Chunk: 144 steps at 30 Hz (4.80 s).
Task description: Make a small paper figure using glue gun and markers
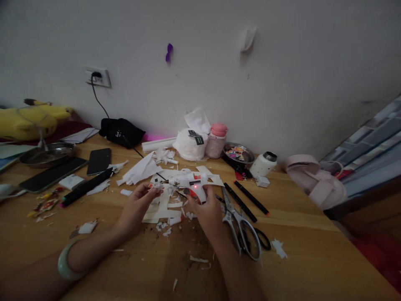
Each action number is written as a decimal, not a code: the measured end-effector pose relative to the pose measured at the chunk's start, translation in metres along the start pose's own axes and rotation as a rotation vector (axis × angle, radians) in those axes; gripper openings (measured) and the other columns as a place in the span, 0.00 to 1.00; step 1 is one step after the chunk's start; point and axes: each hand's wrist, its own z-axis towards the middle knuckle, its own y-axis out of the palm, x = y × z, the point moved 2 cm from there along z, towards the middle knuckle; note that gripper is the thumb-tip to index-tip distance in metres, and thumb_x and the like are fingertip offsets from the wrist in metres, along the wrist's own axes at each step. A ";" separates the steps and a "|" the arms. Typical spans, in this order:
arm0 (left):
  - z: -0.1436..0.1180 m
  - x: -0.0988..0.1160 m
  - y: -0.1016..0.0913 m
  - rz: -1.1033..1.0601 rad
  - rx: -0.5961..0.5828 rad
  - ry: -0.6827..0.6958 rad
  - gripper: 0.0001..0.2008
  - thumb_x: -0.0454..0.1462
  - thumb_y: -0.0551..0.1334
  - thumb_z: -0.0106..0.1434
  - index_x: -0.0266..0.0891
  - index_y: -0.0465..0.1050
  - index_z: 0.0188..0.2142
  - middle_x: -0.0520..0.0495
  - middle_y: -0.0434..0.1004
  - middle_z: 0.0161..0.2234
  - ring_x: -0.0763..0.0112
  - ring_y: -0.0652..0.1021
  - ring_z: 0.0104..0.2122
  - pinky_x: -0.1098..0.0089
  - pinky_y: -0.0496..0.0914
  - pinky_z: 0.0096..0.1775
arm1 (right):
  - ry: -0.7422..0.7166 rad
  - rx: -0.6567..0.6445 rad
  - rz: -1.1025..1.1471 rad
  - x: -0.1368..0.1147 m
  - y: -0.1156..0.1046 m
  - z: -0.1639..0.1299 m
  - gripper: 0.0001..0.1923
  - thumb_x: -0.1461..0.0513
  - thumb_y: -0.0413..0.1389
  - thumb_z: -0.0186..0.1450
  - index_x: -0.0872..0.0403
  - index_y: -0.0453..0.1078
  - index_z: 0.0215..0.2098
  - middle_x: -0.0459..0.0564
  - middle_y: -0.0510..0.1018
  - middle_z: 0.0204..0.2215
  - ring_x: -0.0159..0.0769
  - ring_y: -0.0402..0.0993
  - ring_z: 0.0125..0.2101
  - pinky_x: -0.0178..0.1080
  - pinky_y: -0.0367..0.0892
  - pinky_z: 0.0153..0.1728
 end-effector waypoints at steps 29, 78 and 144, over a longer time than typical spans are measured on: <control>0.001 -0.004 0.000 0.011 -0.023 0.005 0.10 0.41 0.64 0.50 0.38 0.69 0.29 0.53 0.72 0.27 0.73 0.72 0.30 0.74 0.64 0.35 | -0.086 -0.038 -0.075 -0.008 -0.002 -0.004 0.15 0.57 0.53 0.51 0.56 0.61 0.35 0.51 0.72 0.25 0.36 0.69 0.23 0.36 0.66 0.25; -0.024 0.003 0.014 -0.063 -0.125 -0.084 0.05 0.37 0.63 0.50 0.39 0.69 0.27 0.56 0.65 0.21 0.76 0.65 0.23 0.76 0.60 0.27 | -0.185 -0.263 0.211 -0.023 0.010 -0.012 0.13 0.55 0.54 0.56 0.55 0.69 0.35 0.52 0.71 0.37 0.37 0.65 0.41 0.41 0.59 0.46; -0.025 -0.001 0.011 0.453 -0.209 0.249 0.03 0.37 0.58 0.56 0.39 0.67 0.30 0.51 0.67 0.28 0.72 0.68 0.30 0.72 0.62 0.34 | -0.632 -0.130 -0.122 -0.046 0.003 -0.037 0.07 0.65 0.51 0.60 0.54 0.69 0.36 0.50 0.65 0.29 0.33 0.61 0.32 0.38 0.60 0.33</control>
